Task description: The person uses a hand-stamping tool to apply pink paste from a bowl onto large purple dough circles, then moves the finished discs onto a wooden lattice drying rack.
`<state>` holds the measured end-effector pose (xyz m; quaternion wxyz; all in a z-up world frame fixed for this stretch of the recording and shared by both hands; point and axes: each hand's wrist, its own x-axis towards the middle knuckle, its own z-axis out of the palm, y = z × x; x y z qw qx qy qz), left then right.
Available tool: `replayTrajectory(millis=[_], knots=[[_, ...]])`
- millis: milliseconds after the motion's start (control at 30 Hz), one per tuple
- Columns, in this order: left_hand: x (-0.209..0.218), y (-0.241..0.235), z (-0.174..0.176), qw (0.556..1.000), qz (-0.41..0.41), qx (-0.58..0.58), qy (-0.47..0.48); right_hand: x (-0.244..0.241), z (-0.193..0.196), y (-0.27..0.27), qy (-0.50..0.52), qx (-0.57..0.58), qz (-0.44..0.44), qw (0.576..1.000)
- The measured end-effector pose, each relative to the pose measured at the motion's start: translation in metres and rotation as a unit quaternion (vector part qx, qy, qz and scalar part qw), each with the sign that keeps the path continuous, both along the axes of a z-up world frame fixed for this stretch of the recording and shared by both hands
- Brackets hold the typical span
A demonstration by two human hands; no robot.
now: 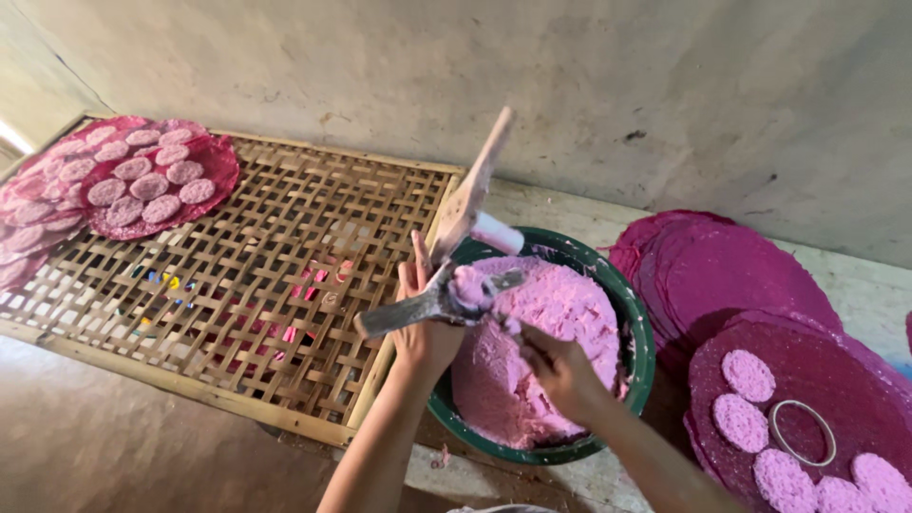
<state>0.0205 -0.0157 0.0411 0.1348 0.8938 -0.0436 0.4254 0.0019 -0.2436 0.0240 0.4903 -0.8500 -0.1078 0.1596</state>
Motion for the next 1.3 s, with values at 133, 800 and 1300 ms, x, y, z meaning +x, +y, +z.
replayTrajectory(millis=[133, 800, 1300], knots=[[0.016, 0.021, -0.026, 0.955, 0.004, -0.231, 0.188, -0.027, -0.020, -0.016, -0.107, 0.044, 0.101, 0.988], [-0.082, -0.164, -0.005, 0.597, -0.613, -0.405, 0.321, -0.060, 0.088, -0.195, -0.303, 0.363, 0.047, 0.880], [-0.081, -0.342, 0.001, 0.777, -0.542, 0.007, 0.320, -0.171, 0.014, -0.349, -0.362, 0.151, 0.014, 0.920]])
